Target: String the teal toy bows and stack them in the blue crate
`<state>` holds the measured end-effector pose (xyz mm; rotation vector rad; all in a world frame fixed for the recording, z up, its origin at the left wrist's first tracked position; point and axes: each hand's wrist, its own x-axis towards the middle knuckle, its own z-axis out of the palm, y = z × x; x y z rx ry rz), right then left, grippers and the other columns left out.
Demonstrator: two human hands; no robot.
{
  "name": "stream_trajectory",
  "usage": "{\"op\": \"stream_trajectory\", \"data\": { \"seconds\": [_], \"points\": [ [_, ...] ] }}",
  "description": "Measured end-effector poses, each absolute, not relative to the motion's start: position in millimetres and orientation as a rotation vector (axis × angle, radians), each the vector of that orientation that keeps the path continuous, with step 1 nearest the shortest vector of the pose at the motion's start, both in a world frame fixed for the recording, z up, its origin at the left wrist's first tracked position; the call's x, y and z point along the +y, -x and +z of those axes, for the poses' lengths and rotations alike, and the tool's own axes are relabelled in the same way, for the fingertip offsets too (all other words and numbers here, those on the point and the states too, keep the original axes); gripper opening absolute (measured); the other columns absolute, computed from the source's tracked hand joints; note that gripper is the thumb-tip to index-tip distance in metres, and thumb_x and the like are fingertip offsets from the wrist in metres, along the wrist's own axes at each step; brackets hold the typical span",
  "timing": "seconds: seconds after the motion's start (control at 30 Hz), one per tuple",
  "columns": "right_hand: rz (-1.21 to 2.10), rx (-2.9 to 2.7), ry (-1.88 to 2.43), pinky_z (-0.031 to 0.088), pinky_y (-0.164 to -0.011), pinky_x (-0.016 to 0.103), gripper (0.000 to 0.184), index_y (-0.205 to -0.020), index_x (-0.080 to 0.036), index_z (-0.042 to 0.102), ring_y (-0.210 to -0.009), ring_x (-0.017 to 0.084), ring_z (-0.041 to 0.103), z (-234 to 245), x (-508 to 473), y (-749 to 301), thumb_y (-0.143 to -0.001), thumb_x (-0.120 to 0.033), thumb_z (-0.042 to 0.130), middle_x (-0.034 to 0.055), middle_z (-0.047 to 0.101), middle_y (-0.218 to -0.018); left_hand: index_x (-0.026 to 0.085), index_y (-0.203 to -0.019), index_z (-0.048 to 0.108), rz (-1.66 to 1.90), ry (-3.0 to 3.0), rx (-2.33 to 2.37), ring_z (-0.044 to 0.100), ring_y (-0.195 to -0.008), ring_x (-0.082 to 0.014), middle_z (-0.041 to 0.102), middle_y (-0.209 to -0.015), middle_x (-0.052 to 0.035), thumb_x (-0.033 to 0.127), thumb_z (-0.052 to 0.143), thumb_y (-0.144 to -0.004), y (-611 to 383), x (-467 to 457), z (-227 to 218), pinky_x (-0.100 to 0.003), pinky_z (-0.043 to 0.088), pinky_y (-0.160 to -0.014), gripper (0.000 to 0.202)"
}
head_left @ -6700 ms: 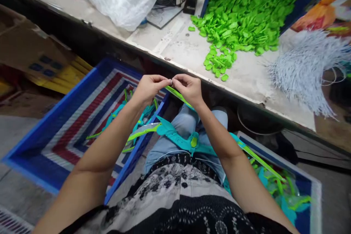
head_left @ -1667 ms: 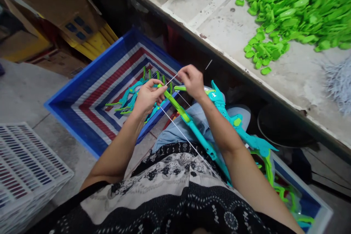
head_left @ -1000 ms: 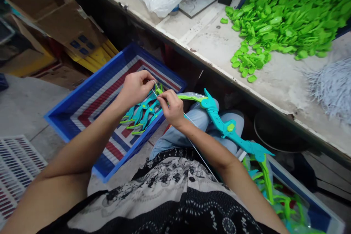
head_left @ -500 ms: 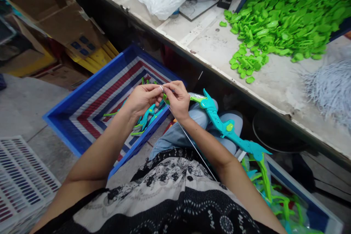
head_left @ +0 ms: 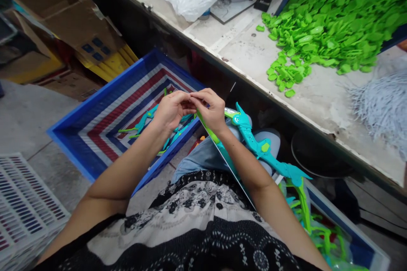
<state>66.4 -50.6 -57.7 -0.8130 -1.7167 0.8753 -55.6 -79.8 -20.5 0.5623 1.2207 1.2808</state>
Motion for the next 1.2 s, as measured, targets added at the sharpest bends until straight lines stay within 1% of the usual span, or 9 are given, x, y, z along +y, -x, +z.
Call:
{"op": "stream_trajectory", "data": {
  "seconds": [0.23,0.33,0.53,0.67,0.77,0.9,1.0,1.13,1.2],
  "points": [
    [0.826,-2.017,0.720,0.047,-0.073,0.027,0.017,-0.087,-0.020,0.067,-0.079,0.013,0.058,-40.6,-36.9,-85.8,-0.091,-0.028,0.052,0.0026,0.064,-0.085,0.011,-0.068,0.064,1.226,-0.667,1.252,0.066,-0.065,-0.0172,0.066,-0.067,-0.0043,0.024,0.063,-0.062,59.0,-82.3,-22.4,-0.032,0.056,-0.066,0.014],
    [0.710,-2.117,0.739,0.045,-0.074,0.028,0.019,-0.084,-0.020,0.066,-0.079,0.015,0.057,-39.5,-36.7,-89.7,-0.091,-0.025,0.049,0.0033,0.063,-0.083,0.010,-0.070,0.066,1.175,-0.706,1.270,0.067,-0.065,-0.0173,0.067,-0.067,-0.0062,0.025,0.066,-0.064,61.1,-82.3,-22.5,-0.030,0.056,-0.066,0.017],
    [0.554,-2.068,0.805,0.044,-0.072,0.028,0.019,-0.083,-0.020,0.065,-0.074,0.014,0.056,-47.8,-40.7,-87.0,-0.090,-0.024,0.047,0.0037,0.062,-0.079,0.010,-0.071,0.068,1.145,-0.759,1.274,0.063,-0.055,-0.0137,0.065,-0.061,-0.0035,0.019,0.072,-0.059,61.2,-79.5,-19.4,-0.027,0.056,-0.059,0.016],
    [0.711,-1.988,0.796,0.047,-0.068,0.025,0.017,-0.093,-0.020,0.065,-0.070,0.012,0.056,-51.0,-40.4,-88.8,-0.088,-0.025,0.050,0.0021,0.063,-0.082,0.010,-0.071,0.068,1.144,-0.846,1.315,0.059,-0.048,-0.0124,0.063,-0.053,-0.0026,0.021,0.073,-0.059,58.9,-78.9,-18.1,-0.023,0.051,-0.050,0.016],
    [0.741,-2.003,0.779,0.049,-0.071,0.026,0.019,-0.093,-0.021,0.068,-0.073,0.013,0.059,-52.2,-40.5,-91.1,-0.088,-0.025,0.050,0.0028,0.066,-0.084,0.010,-0.070,0.068,1.129,-0.868,1.341,0.057,-0.046,-0.0118,0.061,-0.051,-0.0022,0.020,0.072,-0.060,57.1,-78.6,-17.7,-0.022,0.049,-0.047,0.015],
    [0.696,-1.951,0.837,0.050,-0.077,0.028,0.021,-0.090,-0.020,0.069,-0.080,0.015,0.064,-57.2,-43.1,-90.4,-0.089,-0.026,0.049,0.0046,0.071,-0.089,0.011,-0.069,0.065,1.137,-0.892,1.399,0.054,-0.043,-0.0109,0.058,-0.049,-0.0008,0.020,0.073,-0.061,54.5,-77.5,-17.5,-0.020,0.044,-0.043,0.015],
    [0.622,-1.959,0.865,0.050,-0.074,0.027,0.024,-0.089,-0.018,0.070,-0.079,0.016,0.066,-62.1,-44.4,-89.3,-0.090,-0.026,0.047,0.0056,0.072,-0.088,0.012,-0.065,0.063,1.135,-0.959,1.445,0.049,-0.040,-0.0085,0.054,-0.046,0.0011,0.024,0.072,-0.062,53.7,-77.6,-18.8,-0.018,0.038,-0.039,0.015],
    [0.539,-2.034,0.873,0.050,-0.072,0.025,0.027,-0.088,-0.016,0.070,-0.077,0.015,0.067,-65.6,-44.5,-91.6,-0.092,-0.027,0.045,0.0057,0.073,-0.087,0.011,-0.068,0.069,1.065,-1.011,1.519,0.037,-0.038,-0.0048,0.046,-0.042,0.0042,0.031,0.070,-0.065,54.1,-80.7,-20.8,-0.017,0.025,-0.038,0.021],
    [0.509,-2.073,0.858,0.049,-0.074,0.024,0.029,-0.091,-0.016,0.069,-0.080,0.014,0.067,-66.6,-44.5,-93.7,-0.093,-0.027,0.043,0.0060,0.073,-0.090,0.010,-0.073,0.072,1.027,-1.042,1.536,0.035,-0.039,-0.0046,0.046,-0.042,0.0044,0.036,0.068,-0.066,55.5,-82.8,-21.5,-0.018,0.025,-0.040,0.026]
  ]
}}
